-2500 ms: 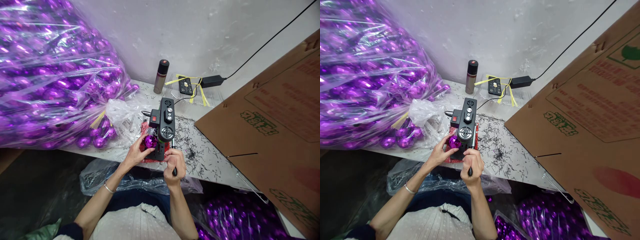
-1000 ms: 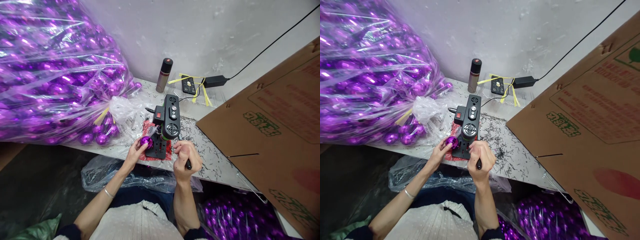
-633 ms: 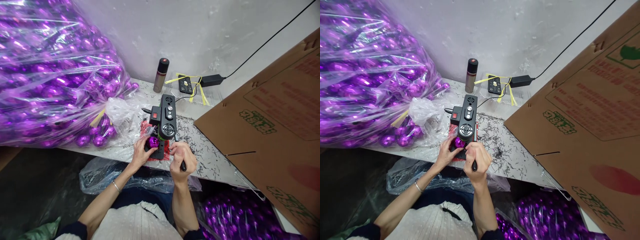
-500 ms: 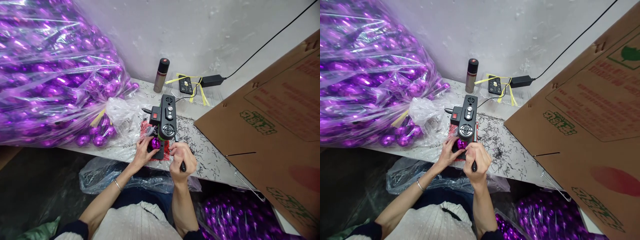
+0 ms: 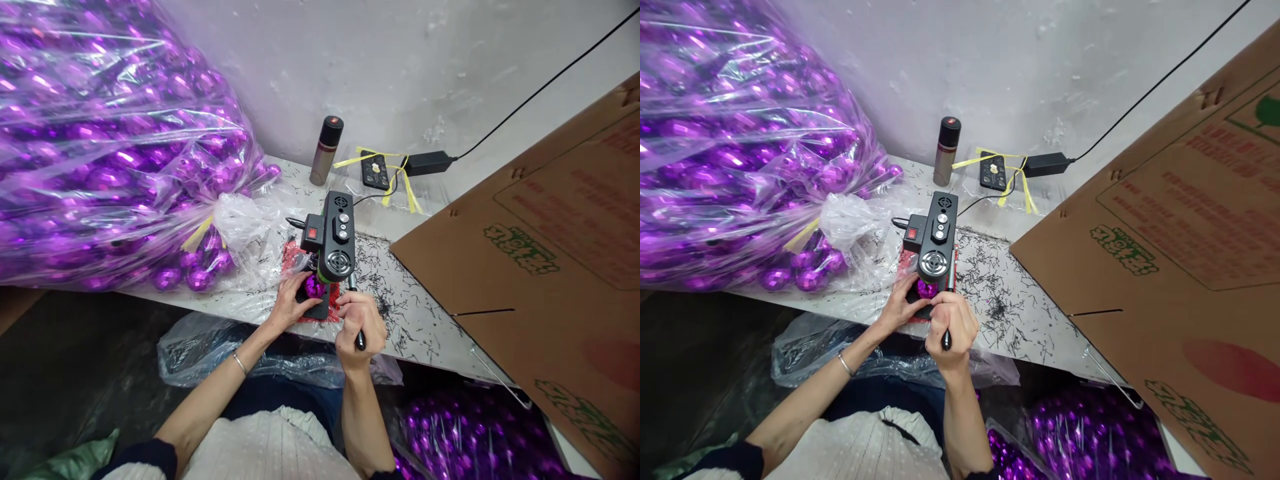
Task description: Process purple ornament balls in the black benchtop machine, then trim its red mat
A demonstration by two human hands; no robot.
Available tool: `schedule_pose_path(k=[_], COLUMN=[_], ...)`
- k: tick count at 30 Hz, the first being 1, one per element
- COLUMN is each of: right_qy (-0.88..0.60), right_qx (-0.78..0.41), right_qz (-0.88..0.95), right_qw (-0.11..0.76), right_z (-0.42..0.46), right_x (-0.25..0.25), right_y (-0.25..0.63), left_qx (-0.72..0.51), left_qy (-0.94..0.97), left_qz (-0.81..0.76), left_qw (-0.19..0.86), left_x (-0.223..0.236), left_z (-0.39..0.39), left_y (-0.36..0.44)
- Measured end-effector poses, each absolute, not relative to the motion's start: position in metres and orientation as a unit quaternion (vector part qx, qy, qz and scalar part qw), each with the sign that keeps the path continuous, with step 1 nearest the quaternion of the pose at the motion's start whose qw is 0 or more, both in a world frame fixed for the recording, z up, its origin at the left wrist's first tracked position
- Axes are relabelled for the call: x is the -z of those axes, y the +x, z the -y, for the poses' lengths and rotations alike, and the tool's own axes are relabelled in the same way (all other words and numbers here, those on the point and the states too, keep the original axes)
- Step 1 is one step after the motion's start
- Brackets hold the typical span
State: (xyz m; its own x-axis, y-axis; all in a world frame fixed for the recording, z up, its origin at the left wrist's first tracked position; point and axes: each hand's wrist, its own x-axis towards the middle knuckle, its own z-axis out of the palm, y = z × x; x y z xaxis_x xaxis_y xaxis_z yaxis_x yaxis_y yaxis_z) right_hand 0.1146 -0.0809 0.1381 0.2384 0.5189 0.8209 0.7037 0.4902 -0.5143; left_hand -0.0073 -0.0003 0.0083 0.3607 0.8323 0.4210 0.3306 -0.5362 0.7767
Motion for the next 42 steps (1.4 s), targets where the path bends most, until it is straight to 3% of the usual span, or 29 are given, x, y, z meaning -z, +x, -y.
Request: schedule_pose_path(k=[26, 42], right_qy=[-0.488, -0.479], right_qx=[0.145, 0.152], right_qz=[0.581, 0.58], right_qw=[0.635, 0.641], right_z=[0.072, 0.069], right_x=[-0.081, -0.072], right_y=[0.11, 0.111], left_qx=[-0.424, -0.411], left_qy=[0.77, 0.763], left_qz=[-0.374, -0.389], left_qw=[0.297, 0.312], left_x=[-0.007, -0.007], left_z=[0.0, 0.0], left_y=[-0.008, -0.006])
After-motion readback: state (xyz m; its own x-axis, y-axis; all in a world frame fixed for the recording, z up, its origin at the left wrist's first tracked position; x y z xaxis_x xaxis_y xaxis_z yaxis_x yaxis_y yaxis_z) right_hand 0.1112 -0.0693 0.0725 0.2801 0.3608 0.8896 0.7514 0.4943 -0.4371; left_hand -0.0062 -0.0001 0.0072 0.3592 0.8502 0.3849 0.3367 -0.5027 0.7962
